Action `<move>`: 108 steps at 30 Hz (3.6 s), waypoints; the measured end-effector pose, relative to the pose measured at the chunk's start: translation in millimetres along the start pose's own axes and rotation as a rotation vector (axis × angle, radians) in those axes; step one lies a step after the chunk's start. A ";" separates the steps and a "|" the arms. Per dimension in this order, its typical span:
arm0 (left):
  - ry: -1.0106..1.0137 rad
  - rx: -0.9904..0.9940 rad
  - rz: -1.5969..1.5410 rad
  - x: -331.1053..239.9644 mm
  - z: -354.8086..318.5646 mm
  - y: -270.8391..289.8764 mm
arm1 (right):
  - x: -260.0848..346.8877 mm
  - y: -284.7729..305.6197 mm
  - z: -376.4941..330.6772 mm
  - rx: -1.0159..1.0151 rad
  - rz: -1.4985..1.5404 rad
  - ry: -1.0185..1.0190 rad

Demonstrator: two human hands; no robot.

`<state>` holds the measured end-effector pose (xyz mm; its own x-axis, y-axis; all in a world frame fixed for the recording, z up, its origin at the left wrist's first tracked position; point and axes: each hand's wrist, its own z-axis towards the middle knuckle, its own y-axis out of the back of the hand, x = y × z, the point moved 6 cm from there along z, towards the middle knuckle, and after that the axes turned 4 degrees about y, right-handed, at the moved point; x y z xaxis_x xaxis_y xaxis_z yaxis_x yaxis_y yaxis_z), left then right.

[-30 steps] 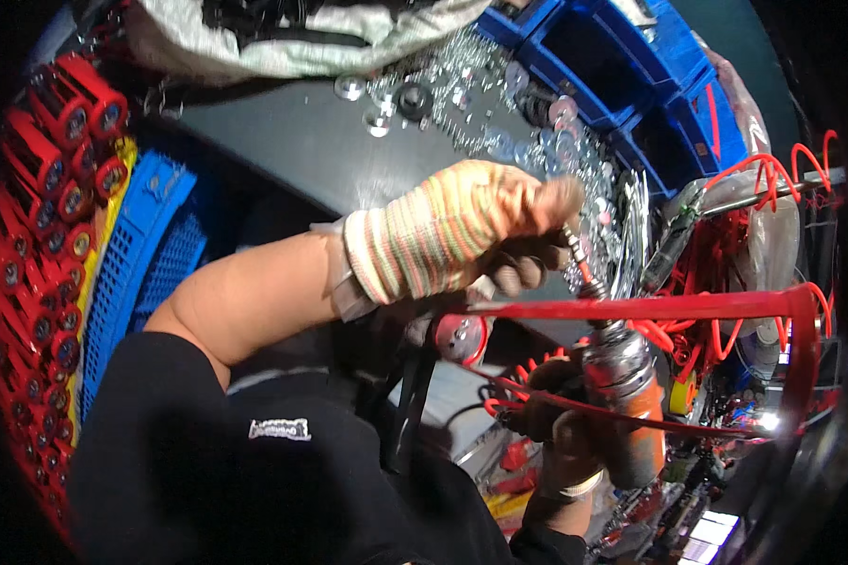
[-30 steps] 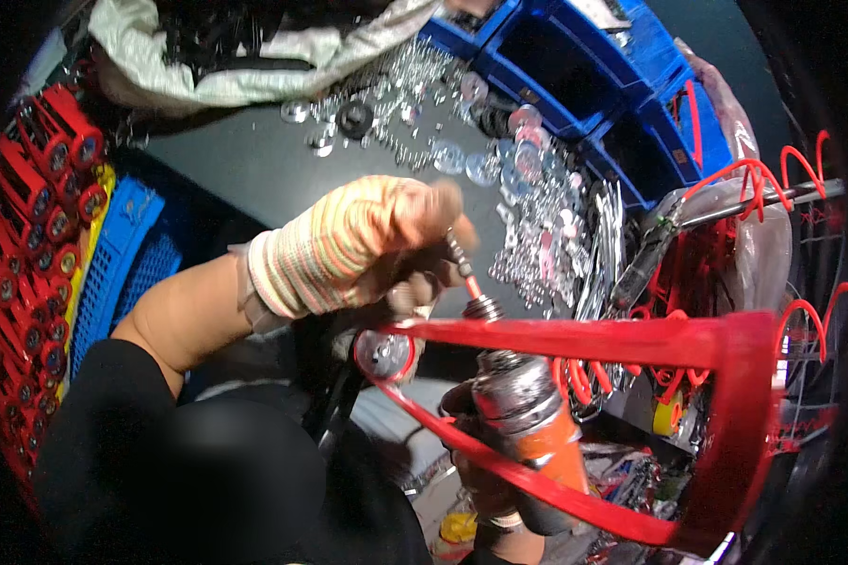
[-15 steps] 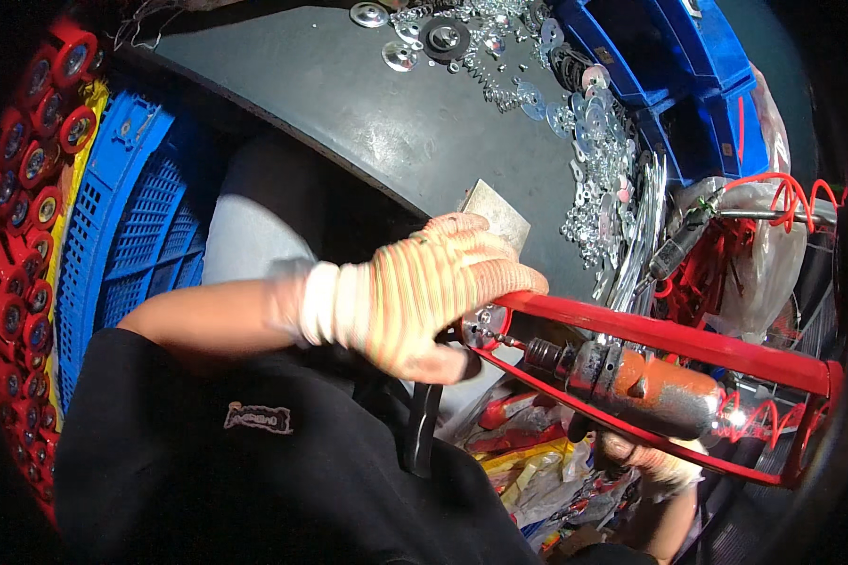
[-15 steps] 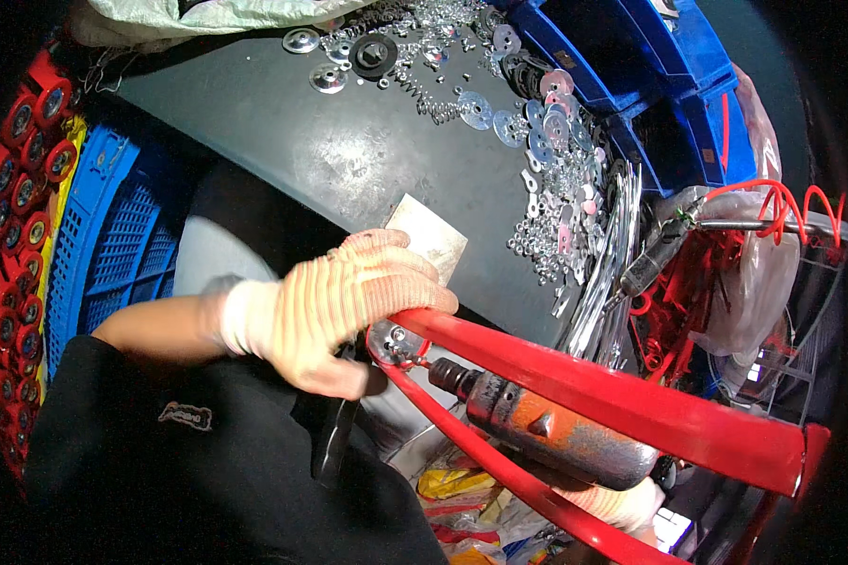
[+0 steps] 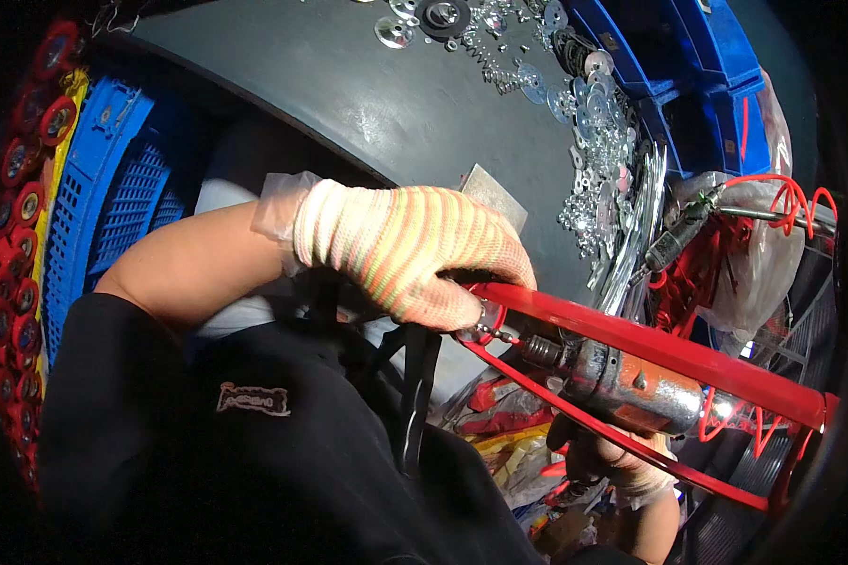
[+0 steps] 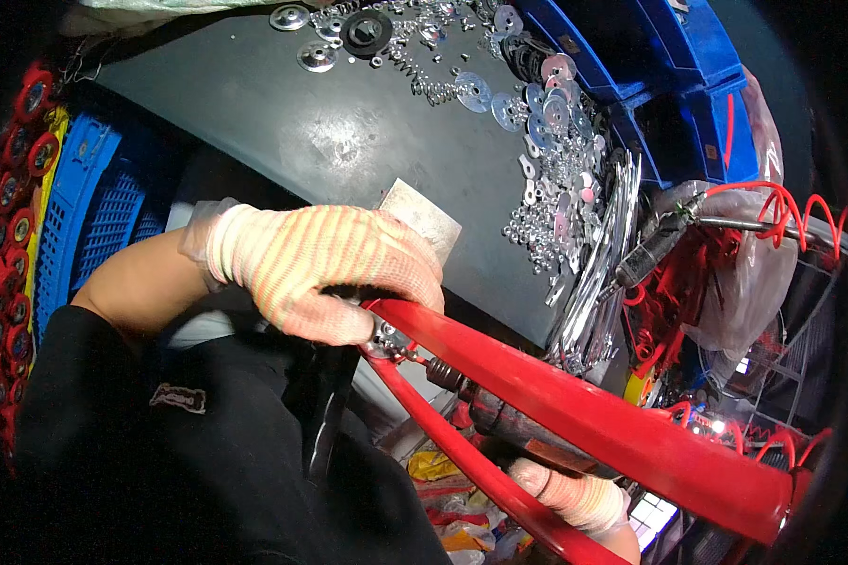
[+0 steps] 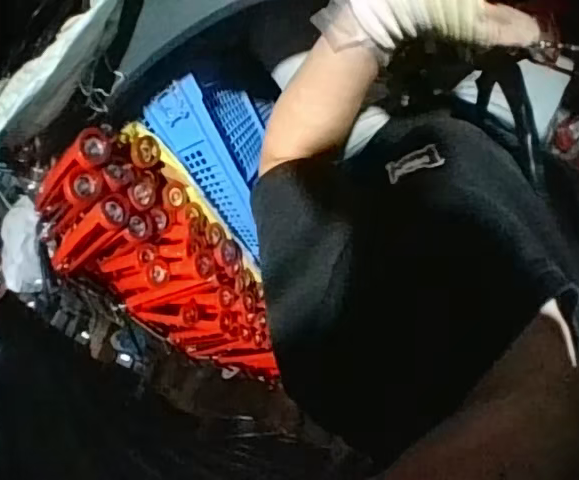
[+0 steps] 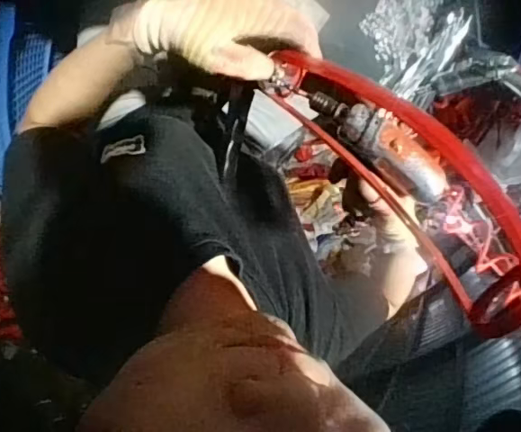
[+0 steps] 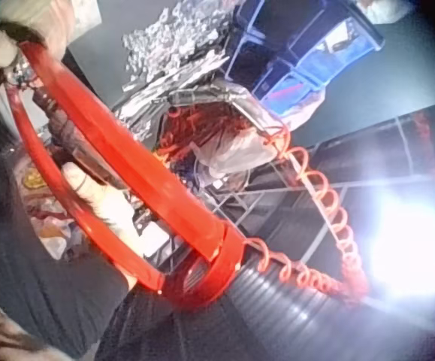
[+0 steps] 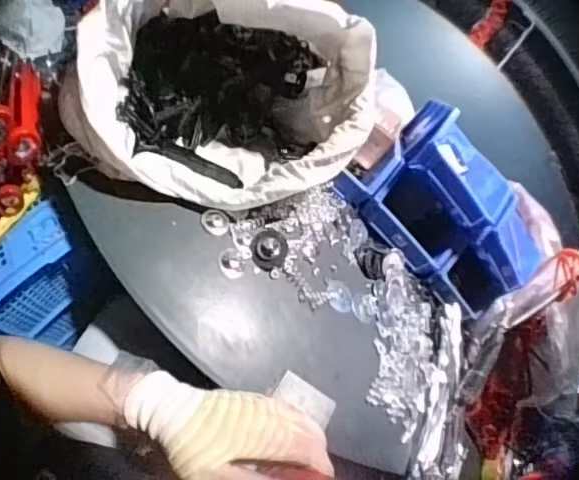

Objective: The worker is assembling small metal brackets with washers and securing them using a pneumatic drill.

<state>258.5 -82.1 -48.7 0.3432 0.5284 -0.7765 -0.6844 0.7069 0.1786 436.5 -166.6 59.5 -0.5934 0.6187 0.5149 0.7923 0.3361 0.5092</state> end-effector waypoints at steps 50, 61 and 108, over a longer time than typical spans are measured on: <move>0.338 0.274 0.288 -14.8 11.9 -11.2 | 75.3 -6.6 32.3 0.265 -0.192 0.139; 0.095 -0.585 0.573 -29.6 -9.7 -31.0 | 82.0 2.0 2.6 0.372 -0.234 0.168; 0.222 -0.453 1.307 -34.1 43.1 124.3 | -21.9 -51.6 70.3 -0.093 1.012 0.845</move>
<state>189.3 8.0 26.1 -0.7736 0.5644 -0.2881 -0.5865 -0.4659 0.6625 418.6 -147.6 -26.6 0.3188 -0.0759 0.9448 0.9424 -0.0808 -0.3245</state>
